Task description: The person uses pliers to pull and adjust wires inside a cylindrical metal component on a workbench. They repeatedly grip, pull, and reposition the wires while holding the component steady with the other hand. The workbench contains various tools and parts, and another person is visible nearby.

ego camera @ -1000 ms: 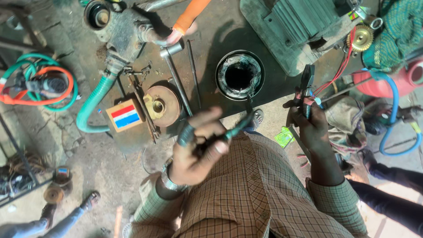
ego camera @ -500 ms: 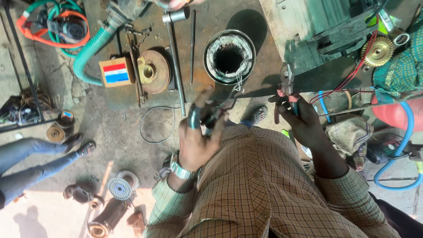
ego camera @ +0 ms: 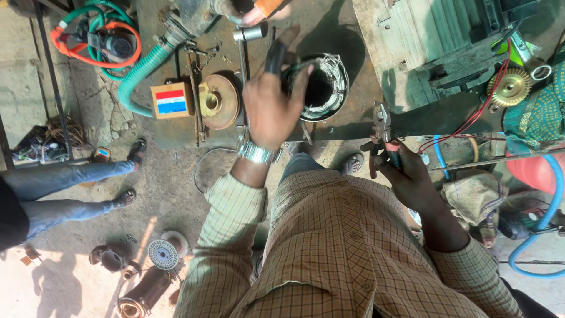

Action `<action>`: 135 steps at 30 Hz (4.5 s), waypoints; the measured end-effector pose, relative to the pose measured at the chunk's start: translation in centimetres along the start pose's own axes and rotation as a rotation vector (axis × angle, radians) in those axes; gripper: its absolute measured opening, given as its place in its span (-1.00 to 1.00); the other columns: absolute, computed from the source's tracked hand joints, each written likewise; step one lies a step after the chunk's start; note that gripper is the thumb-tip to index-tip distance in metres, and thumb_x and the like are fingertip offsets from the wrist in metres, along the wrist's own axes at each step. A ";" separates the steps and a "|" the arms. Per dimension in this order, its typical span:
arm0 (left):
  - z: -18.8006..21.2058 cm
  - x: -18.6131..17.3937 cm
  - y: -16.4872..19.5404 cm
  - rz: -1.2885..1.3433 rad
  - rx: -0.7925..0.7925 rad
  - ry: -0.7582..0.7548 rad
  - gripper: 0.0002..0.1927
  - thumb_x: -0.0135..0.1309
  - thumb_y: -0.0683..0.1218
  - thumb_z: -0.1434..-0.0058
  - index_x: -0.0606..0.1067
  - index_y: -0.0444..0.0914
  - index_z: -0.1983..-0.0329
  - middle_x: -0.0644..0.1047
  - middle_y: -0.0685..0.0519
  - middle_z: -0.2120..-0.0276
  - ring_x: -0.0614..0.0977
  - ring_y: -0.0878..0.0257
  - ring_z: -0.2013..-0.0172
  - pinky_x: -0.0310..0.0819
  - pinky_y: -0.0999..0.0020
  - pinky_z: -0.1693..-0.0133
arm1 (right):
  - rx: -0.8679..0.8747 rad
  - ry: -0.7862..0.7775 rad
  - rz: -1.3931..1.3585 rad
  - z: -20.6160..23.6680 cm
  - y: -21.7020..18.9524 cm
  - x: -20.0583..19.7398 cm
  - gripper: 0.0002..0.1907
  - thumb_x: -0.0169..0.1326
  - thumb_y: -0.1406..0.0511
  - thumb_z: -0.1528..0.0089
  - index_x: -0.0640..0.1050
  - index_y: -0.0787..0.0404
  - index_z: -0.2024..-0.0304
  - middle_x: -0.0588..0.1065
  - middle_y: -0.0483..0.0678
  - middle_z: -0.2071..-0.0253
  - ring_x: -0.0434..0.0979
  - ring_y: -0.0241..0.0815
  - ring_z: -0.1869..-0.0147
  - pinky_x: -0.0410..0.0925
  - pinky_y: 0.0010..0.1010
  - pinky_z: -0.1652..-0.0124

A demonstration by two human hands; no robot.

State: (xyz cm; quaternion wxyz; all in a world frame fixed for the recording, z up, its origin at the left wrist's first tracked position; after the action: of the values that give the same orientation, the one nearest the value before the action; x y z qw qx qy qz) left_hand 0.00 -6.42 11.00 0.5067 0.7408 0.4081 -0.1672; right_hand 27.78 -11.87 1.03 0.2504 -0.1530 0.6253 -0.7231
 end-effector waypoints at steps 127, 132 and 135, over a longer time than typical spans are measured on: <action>0.4 -1.3 -7.4 0.760 -0.187 -0.316 -0.42 0.22 -0.33 -0.29 0.34 -0.26 -0.35 0.65 -0.03 -0.06 0.72 0.30 0.03 0.69 0.44 0.03 | -0.128 0.541 -0.636 -3.5 -6.8 12.0 -0.39 -0.25 0.53 -0.37 0.07 0.37 -0.49 0.17 0.14 -0.53 0.24 -0.04 -0.58 0.29 0.00 -0.42; 1.3 -2.7 -6.6 0.611 -0.086 -0.174 -0.51 0.22 -0.34 -0.32 0.39 -0.29 -0.28 0.66 0.02 0.01 0.68 0.31 0.13 0.60 0.45 0.07 | -0.181 0.495 -0.735 -5.5 -6.4 10.1 -0.44 -0.19 0.55 -0.40 0.14 0.40 -0.47 0.31 0.05 -0.16 0.39 -0.19 -0.06 0.45 -0.14 -0.14; 1.2 -3.1 -6.4 0.588 -0.069 -0.125 -0.44 0.24 -0.32 -0.28 0.39 -0.26 -0.33 0.65 0.03 0.03 0.64 0.28 0.16 0.58 0.42 0.16 | -0.191 0.383 -0.570 -6.3 -6.3 8.4 -0.52 -0.19 0.58 -0.44 0.24 0.48 -0.43 0.38 -0.03 -0.08 0.37 -0.30 -0.05 0.32 -0.49 -0.14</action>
State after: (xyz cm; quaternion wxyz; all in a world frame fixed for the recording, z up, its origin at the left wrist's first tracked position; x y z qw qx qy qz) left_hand -6.65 -7.84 8.67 0.5825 0.7977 0.1494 -0.0447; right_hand 16.39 -10.70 5.34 -0.0986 -0.2054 0.6579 -0.7179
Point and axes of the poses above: each hand's wrist, its own z-axis away from the middle knuckle, its own x-axis out of the palm, y = z × x, the point moved 6 cm from there along -z, towards the middle knuckle
